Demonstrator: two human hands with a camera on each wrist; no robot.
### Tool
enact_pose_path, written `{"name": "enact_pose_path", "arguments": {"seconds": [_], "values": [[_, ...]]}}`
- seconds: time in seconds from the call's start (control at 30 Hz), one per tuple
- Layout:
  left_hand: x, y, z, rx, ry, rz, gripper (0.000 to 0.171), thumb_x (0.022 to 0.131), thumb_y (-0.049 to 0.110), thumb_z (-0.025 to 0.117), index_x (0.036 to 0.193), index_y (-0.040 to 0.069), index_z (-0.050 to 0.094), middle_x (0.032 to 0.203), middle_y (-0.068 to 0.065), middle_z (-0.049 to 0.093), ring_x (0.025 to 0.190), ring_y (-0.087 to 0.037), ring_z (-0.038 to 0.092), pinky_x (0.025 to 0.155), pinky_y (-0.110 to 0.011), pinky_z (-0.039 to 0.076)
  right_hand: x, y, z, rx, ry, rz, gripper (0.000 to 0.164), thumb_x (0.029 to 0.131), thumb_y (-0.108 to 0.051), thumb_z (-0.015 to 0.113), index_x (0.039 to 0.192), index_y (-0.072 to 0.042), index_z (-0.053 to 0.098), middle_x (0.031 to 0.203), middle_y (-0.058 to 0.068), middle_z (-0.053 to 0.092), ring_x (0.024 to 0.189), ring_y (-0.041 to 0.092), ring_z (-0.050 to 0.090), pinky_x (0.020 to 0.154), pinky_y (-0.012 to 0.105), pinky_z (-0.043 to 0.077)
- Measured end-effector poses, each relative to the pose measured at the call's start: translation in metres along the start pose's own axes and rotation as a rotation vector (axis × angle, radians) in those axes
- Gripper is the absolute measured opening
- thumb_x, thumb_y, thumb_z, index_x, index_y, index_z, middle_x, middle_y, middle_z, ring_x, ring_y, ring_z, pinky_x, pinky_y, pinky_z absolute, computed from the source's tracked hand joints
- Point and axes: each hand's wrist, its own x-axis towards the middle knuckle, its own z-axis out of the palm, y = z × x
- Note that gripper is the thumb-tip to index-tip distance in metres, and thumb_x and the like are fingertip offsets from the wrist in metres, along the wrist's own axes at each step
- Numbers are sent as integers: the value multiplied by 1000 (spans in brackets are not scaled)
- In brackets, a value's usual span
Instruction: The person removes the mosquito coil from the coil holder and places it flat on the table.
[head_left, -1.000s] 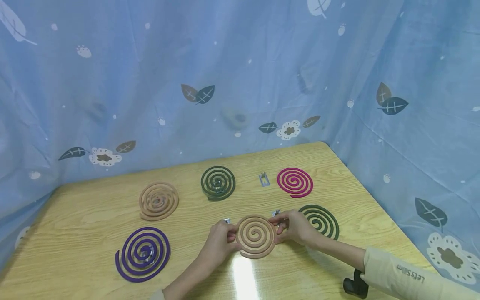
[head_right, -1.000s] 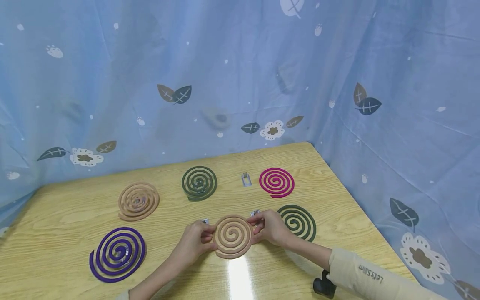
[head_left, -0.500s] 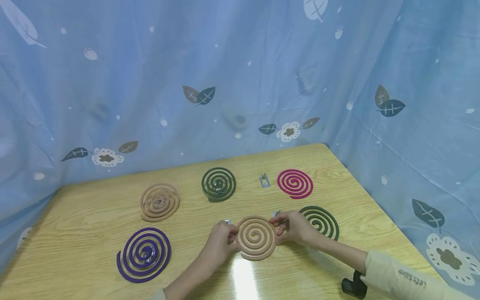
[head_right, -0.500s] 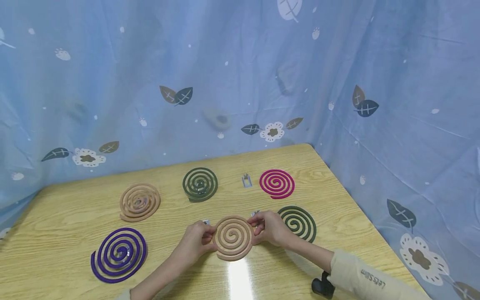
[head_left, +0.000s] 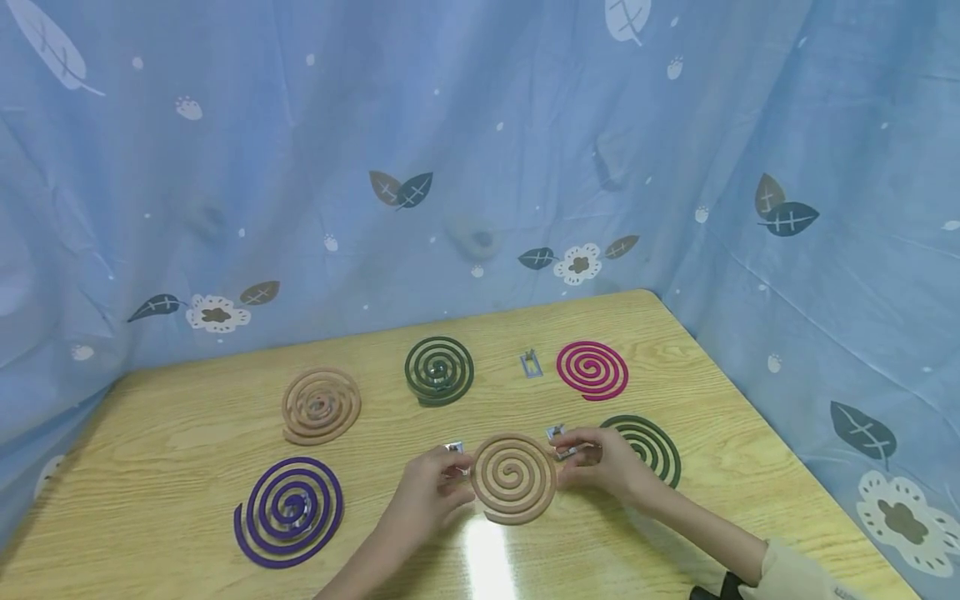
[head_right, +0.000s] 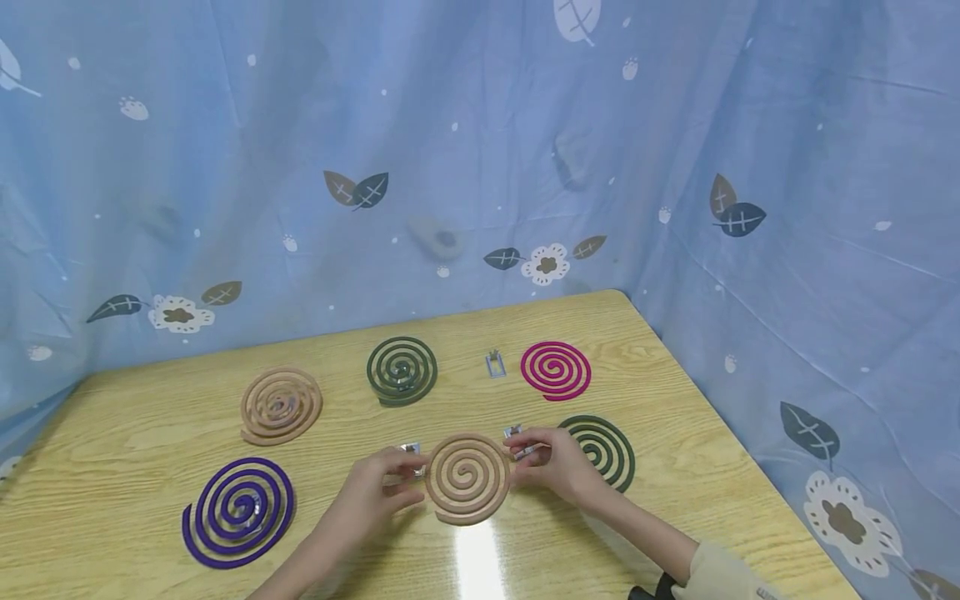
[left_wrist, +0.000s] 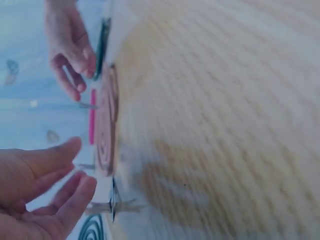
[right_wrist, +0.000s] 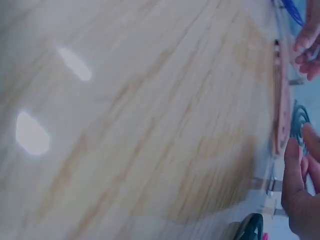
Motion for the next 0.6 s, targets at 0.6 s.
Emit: {"name": "enact_pose_path", "arguments": {"seconds": [0.6], "values": [[24, -16, -36, -261, 267, -110, 32, 79, -5, 73, 111, 1, 68, 106, -15, 69, 98, -33, 65, 79, -27, 58, 26, -22, 6, 45, -5, -130, 38, 86, -11, 71, 121, 2, 62, 122, 26, 59, 97, 18, 64, 84, 23, 54]]}}
